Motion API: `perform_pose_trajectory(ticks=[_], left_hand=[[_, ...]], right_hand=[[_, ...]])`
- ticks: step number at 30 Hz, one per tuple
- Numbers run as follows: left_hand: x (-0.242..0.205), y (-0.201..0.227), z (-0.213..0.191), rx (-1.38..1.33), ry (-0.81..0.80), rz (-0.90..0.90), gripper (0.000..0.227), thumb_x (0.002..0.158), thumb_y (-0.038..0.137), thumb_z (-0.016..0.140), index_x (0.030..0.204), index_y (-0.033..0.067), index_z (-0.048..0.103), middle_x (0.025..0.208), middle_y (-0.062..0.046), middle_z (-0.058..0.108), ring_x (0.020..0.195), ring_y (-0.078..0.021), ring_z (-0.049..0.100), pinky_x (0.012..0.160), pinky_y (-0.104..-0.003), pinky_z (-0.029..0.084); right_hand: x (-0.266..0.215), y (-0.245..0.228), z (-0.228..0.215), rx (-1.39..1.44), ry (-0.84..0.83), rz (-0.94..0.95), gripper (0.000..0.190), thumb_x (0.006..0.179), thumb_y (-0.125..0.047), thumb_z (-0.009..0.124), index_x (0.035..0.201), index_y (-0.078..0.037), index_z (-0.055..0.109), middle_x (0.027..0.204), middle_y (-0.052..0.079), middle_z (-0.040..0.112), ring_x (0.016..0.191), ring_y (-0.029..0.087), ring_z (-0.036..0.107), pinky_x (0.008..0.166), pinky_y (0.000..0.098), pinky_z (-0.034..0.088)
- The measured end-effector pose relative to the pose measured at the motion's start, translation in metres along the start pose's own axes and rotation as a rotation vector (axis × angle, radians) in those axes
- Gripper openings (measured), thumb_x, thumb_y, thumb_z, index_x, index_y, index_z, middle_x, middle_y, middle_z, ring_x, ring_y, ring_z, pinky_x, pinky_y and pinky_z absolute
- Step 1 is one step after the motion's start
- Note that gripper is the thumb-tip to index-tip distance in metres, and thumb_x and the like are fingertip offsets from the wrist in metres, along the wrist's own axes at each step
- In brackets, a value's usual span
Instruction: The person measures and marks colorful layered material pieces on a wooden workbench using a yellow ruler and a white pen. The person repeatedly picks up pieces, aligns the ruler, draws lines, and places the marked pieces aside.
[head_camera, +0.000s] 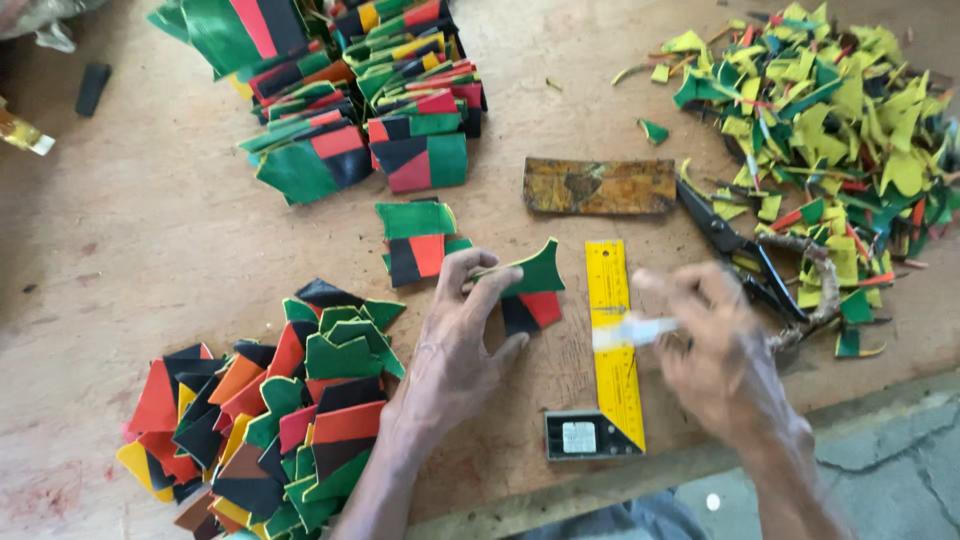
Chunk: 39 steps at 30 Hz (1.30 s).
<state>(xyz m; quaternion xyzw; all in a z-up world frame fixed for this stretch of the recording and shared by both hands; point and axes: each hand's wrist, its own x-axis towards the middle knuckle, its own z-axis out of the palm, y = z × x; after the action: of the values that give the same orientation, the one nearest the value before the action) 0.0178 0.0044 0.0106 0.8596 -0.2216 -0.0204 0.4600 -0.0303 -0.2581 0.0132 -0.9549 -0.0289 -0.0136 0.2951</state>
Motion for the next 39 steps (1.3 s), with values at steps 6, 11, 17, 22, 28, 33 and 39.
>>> perform_pose_trajectory(ticks=[6,11,17,22,28,33,39], left_hand=[[-0.002,-0.001,0.001,-0.032,0.01,-0.009,0.066,0.069,-0.005,0.083,0.13,0.0036,0.059,0.135,-0.015,0.048,0.116,-0.0326,0.059,0.098,-0.039,0.053],[-0.002,0.002,-0.002,-0.145,0.108,-0.049,0.061,0.071,-0.005,0.083,0.128,0.0055,0.062,0.136,-0.012,0.049,0.113,-0.0244,0.065,0.094,-0.032,0.059],[0.0,0.003,-0.006,-0.286,0.163,-0.098,0.056,0.072,-0.002,0.084,0.124,0.0076,0.064,0.14,-0.011,0.05,0.113,-0.0214,0.067,0.093,-0.03,0.062],[0.003,-0.001,0.001,-0.019,0.067,-0.05,0.055,0.07,0.003,0.086,0.12,0.0079,0.065,0.137,-0.014,0.051,0.115,-0.0301,0.058,0.098,-0.04,0.052],[0.004,0.0,0.005,0.089,0.03,-0.005,0.053,0.069,0.006,0.085,0.119,0.0082,0.067,0.136,-0.016,0.05,0.129,-0.0381,0.047,0.106,-0.046,0.045],[0.003,-0.001,0.005,0.091,0.037,0.018,0.055,0.069,0.008,0.086,0.12,0.0072,0.066,0.137,-0.015,0.05,0.132,-0.039,0.045,0.11,-0.048,0.043],[0.003,-0.003,0.006,0.077,0.01,-0.015,0.056,0.072,0.009,0.085,0.123,0.0073,0.064,0.14,-0.016,0.048,0.136,-0.0384,0.044,0.112,-0.048,0.043]], right_hand=[[0.082,0.018,-0.009,-0.2,0.122,-0.037,0.073,0.077,-0.02,0.087,0.141,0.001,0.06,0.112,0.021,0.053,0.108,0.039,0.052,0.094,0.0485,0.045],[0.111,0.019,-0.019,-0.138,-0.042,0.027,0.065,0.07,-0.03,0.094,0.125,-0.005,0.07,0.11,0.015,0.059,0.109,0.032,0.058,0.095,0.0454,0.049],[0.096,0.013,-0.019,0.048,-0.112,-0.091,0.063,0.059,-0.027,0.093,0.115,-0.007,0.073,0.105,0.009,0.063,0.098,0.025,0.066,0.084,0.0376,0.055],[0.093,0.011,-0.005,0.119,-0.182,-0.268,0.062,0.055,-0.027,0.096,0.108,-0.005,0.072,0.107,0.009,0.065,0.102,0.026,0.066,0.086,0.0386,0.054],[0.095,0.014,-0.005,0.138,-0.227,-0.243,0.066,0.053,-0.029,0.097,0.109,-0.005,0.072,0.104,0.008,0.065,0.101,0.025,0.066,0.085,0.037,0.054],[0.096,0.016,-0.003,0.183,-0.213,-0.279,0.067,0.054,-0.03,0.096,0.111,-0.005,0.071,0.104,0.007,0.065,0.1,0.024,0.067,0.086,0.0359,0.055],[0.096,0.015,-0.006,0.162,-0.238,-0.254,0.066,0.054,-0.029,0.096,0.11,-0.006,0.072,0.104,0.007,0.066,0.099,0.024,0.067,0.084,0.0359,0.055]])
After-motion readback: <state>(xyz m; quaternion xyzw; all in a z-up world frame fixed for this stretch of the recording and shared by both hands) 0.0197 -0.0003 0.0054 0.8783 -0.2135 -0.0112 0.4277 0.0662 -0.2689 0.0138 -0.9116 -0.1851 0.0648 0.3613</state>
